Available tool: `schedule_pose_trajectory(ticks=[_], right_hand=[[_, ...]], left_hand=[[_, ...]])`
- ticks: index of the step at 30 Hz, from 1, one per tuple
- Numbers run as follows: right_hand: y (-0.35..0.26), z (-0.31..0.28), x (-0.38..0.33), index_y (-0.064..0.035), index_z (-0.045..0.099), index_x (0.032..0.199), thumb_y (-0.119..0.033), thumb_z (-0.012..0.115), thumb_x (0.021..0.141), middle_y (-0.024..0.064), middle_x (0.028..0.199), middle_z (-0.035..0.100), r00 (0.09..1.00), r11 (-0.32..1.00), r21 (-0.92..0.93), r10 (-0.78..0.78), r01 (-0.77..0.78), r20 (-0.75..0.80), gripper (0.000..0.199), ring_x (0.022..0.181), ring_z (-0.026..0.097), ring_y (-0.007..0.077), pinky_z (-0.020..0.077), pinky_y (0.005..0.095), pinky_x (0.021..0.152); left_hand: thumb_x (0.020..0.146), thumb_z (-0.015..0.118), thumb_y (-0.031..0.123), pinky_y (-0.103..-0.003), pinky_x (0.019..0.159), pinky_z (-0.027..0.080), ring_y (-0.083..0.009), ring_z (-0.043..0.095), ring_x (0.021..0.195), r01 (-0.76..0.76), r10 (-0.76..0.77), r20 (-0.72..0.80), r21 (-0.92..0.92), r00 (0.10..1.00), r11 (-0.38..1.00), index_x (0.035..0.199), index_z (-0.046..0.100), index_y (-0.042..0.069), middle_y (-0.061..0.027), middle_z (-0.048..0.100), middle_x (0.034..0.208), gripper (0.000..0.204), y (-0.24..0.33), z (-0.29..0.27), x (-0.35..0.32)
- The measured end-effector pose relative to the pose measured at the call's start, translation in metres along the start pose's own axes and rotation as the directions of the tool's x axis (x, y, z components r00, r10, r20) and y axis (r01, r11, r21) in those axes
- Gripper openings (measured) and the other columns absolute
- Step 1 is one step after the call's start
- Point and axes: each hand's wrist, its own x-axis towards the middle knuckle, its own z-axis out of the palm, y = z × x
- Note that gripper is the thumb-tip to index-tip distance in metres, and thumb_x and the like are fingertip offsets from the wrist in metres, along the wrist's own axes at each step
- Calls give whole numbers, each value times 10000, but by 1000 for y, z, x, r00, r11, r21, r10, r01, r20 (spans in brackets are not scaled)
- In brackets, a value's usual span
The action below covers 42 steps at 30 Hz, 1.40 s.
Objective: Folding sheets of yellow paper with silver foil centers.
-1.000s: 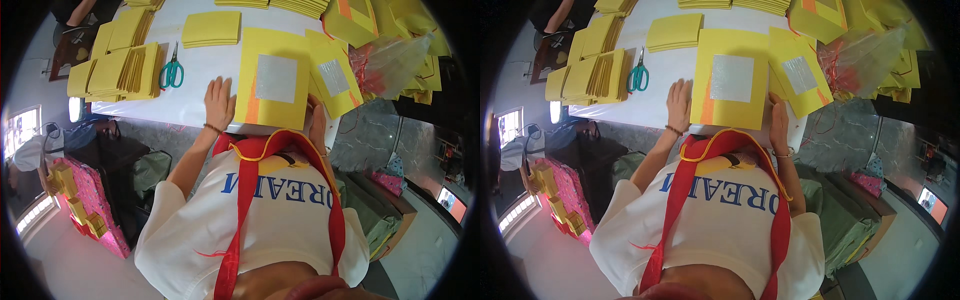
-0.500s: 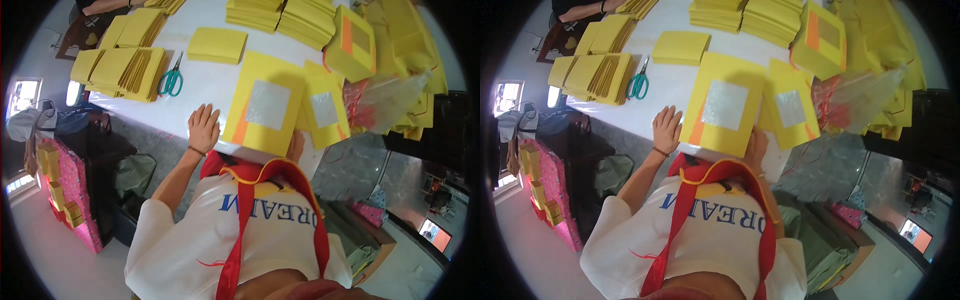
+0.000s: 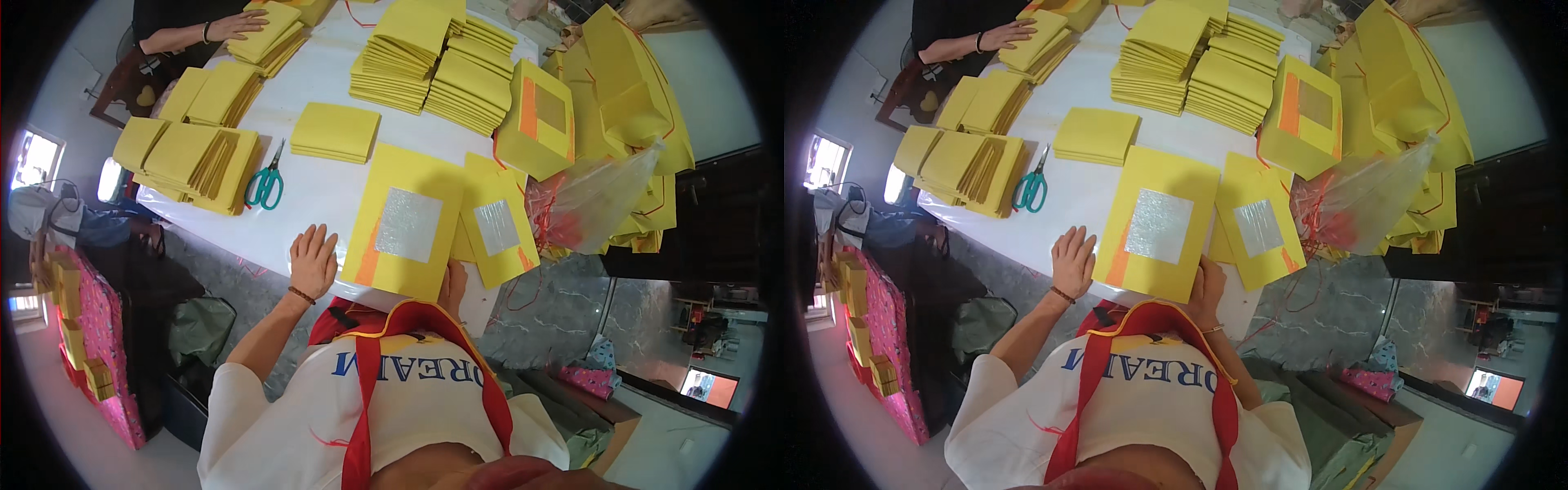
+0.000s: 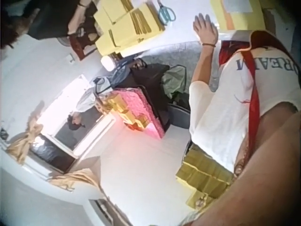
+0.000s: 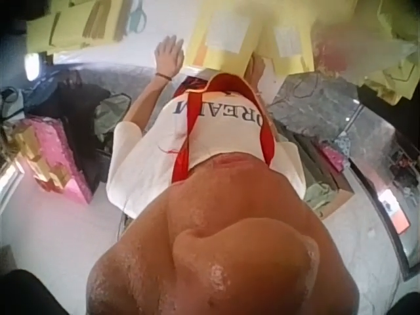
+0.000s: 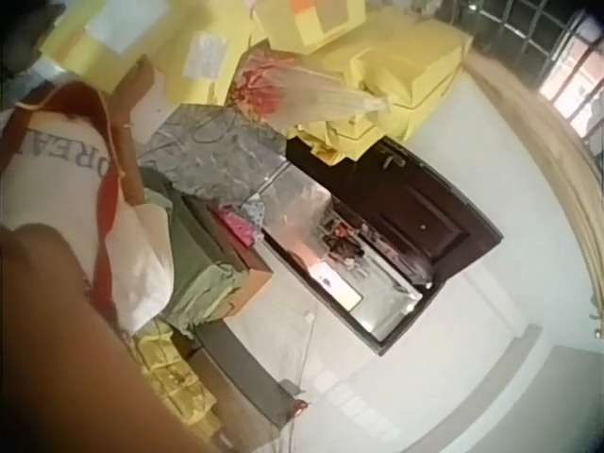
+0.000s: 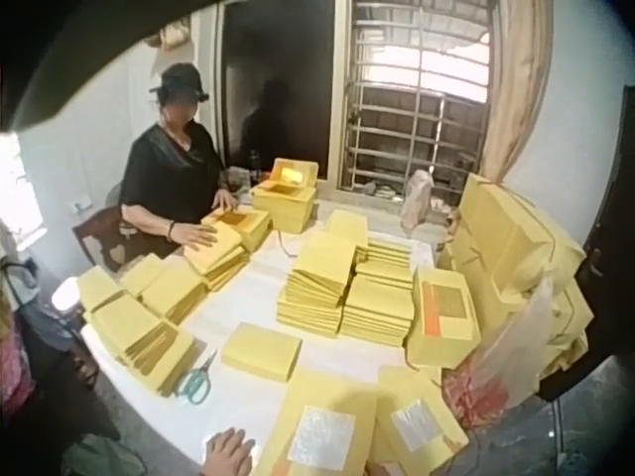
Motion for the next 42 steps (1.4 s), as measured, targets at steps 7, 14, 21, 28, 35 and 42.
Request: schedule_pose_trajectory(ticks=[7,14,21,28,35,42], right_hand=[[12,-1,-3,2,526,1147,-204,423,904,186,1100,544,998,994,-87,-60,61,18,334,1009,500,317,366,400,874],[25,3,-9,-26,505,1184,-199,498,846,160,1218,487,991,958,-272,-118,95,-69,380,1107,454,326,306,417,959],[27,4,-5,-54,527,1160,-204,548,796,145,1110,561,1000,969,-249,4,-5,-6,394,1071,476,309,307,406,931],[42,2,-15,-44,571,1108,-168,608,758,134,1102,563,995,950,-305,-84,63,-55,372,1058,481,295,314,398,930],[39,0,-11,-33,584,1079,-174,605,763,134,1120,564,999,956,-289,-48,46,1,347,1060,483,306,324,396,922],[40,-5,1,-17,589,1045,-144,576,775,144,1088,575,993,954,-277,-108,115,41,299,1008,504,336,368,406,867]], left_hand=[[785,556,151,-483,992,287,-337,398,1199,-26,25,-26,-32,999,999,1171,544,93,-162,465,1268,391,1,3,-2],[782,558,154,-472,1008,260,-313,381,1217,-17,17,-11,-23,1000,1000,1163,556,121,-143,452,1287,382,-2,6,-6],[755,574,129,-486,1010,241,-321,369,1223,-87,89,38,-29,995,996,1153,563,127,-134,449,1291,398,-7,6,-1],[737,597,118,-494,1017,224,-320,366,1222,-149,150,22,-47,988,988,1158,553,136,-143,437,1290,423,-11,11,-6],[744,595,118,-499,1021,215,-319,357,1227,-116,124,64,-115,990,987,1157,557,141,-127,436,1294,415,-12,11,-7],[923,463,270,-408,1067,225,-299,332,1279,315,-65,320,-838,945,445,1283,464,81,-135,360,1390,407,-9,6,43]])
